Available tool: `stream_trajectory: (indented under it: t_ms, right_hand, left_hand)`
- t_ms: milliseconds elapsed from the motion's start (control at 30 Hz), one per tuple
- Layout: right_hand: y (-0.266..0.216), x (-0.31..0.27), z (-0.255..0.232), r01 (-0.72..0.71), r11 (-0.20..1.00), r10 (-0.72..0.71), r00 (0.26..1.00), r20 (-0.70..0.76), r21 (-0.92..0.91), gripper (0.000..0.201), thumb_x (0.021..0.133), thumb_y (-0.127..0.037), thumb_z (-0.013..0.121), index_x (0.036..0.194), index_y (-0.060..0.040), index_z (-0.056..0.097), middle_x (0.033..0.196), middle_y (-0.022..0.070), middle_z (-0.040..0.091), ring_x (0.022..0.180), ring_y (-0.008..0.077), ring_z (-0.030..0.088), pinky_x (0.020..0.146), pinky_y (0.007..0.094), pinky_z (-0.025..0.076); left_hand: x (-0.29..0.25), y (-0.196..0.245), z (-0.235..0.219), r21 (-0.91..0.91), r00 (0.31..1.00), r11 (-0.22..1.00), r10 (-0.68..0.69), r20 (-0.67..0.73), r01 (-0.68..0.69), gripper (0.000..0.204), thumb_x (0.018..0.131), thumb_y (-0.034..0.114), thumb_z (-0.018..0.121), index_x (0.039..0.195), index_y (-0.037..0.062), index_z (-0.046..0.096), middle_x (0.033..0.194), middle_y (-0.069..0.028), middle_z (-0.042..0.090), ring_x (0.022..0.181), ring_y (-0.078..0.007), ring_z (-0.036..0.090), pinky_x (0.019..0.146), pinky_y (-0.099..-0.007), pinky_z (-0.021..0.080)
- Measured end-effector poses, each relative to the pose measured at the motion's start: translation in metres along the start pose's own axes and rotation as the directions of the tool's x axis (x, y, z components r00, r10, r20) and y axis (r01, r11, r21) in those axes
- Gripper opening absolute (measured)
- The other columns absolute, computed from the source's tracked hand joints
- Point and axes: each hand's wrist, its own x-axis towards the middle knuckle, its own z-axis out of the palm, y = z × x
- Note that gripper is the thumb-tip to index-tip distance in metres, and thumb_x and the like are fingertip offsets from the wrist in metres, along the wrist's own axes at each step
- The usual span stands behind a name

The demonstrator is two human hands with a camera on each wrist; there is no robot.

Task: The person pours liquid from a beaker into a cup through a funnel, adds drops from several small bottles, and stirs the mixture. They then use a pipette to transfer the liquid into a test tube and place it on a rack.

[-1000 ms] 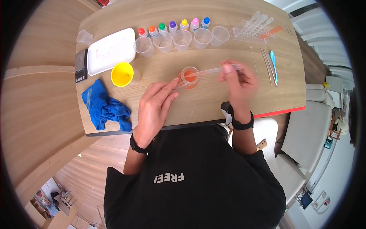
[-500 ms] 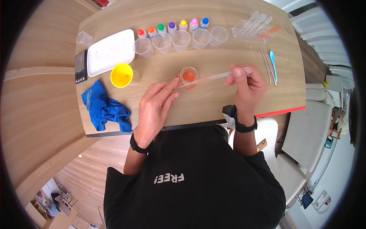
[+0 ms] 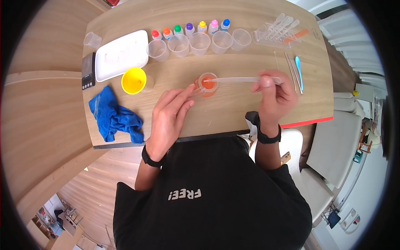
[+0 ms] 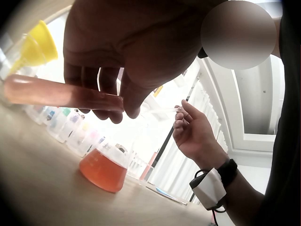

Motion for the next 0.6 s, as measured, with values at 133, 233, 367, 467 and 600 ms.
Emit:
stream_trajectory:
  t_ms: [133, 233, 367, 467, 600]
  right_hand:
    - [0.003, 0.004, 0.014, 0.136, 0.939, -0.061, 0.969, 0.238, -0.314, 0.012, 0.093, -0.010, 0.083, 0.098, -0.0003, 0.079, 0.080, 0.0051, 0.074, 0.064, 0.0104, 0.065, 0.058, 0.0263, 0.050]
    - [0.008, 0.003, 0.029, 0.101, 0.924, 0.028, 0.944, 0.329, -0.368, 0.013, 0.091, -0.013, 0.087, 0.096, -0.0026, 0.080, 0.080, 0.0056, 0.075, 0.062, 0.0103, 0.065, 0.056, 0.0260, 0.049]
    - [0.019, -0.002, 0.033, 0.082, 0.915, 0.075, 0.926, 0.369, -0.394, 0.014, 0.091, -0.014, 0.086, 0.094, -0.0022, 0.079, 0.077, 0.0076, 0.074, 0.059, 0.0119, 0.063, 0.053, 0.0267, 0.048]
    - [0.020, -0.001, 0.031, 0.100, 0.901, 0.085, 0.914, 0.397, -0.423, 0.015, 0.092, -0.015, 0.086, 0.092, -0.0018, 0.079, 0.075, 0.0079, 0.073, 0.057, 0.0131, 0.063, 0.053, 0.0269, 0.048]
    - [0.023, -0.003, 0.033, 0.092, 0.906, 0.081, 0.921, 0.381, -0.414, 0.014, 0.092, -0.014, 0.085, 0.091, -0.0017, 0.079, 0.075, 0.0075, 0.073, 0.057, 0.0121, 0.063, 0.053, 0.0266, 0.048]
  left_hand:
    - [-0.001, 0.000, -0.001, 0.000, 1.000, 1.000, -0.003, 0.004, 0.003, 0.039, 0.095, -0.002, 0.075, 0.134, 0.0004, 0.073, 0.108, -0.0149, 0.073, 0.099, -0.0283, 0.070, 0.089, -0.0355, 0.056]
    - [-0.001, 0.000, -0.001, 0.000, 1.000, 1.000, 0.000, -0.001, 0.000, 0.039, 0.095, -0.002, 0.075, 0.134, -0.0001, 0.073, 0.108, -0.0151, 0.073, 0.099, -0.0283, 0.070, 0.089, -0.0357, 0.056]
    - [-0.003, 0.000, -0.003, 0.000, 1.000, 1.000, -0.003, -0.006, 0.003, 0.039, 0.094, -0.003, 0.075, 0.133, -0.0004, 0.073, 0.109, -0.0152, 0.073, 0.099, -0.0283, 0.070, 0.089, -0.0358, 0.056]
    - [-0.003, -0.001, -0.003, -0.006, 1.000, 1.000, -0.013, -0.003, 0.013, 0.039, 0.094, -0.003, 0.075, 0.133, -0.0003, 0.073, 0.109, -0.0152, 0.073, 0.100, -0.0282, 0.070, 0.089, -0.0359, 0.056]
    - [-0.003, -0.001, -0.002, -0.011, 1.000, 1.000, -0.007, -0.007, 0.007, 0.040, 0.094, -0.003, 0.075, 0.134, -0.0002, 0.073, 0.108, -0.0152, 0.073, 0.100, -0.0282, 0.070, 0.089, -0.0357, 0.056]
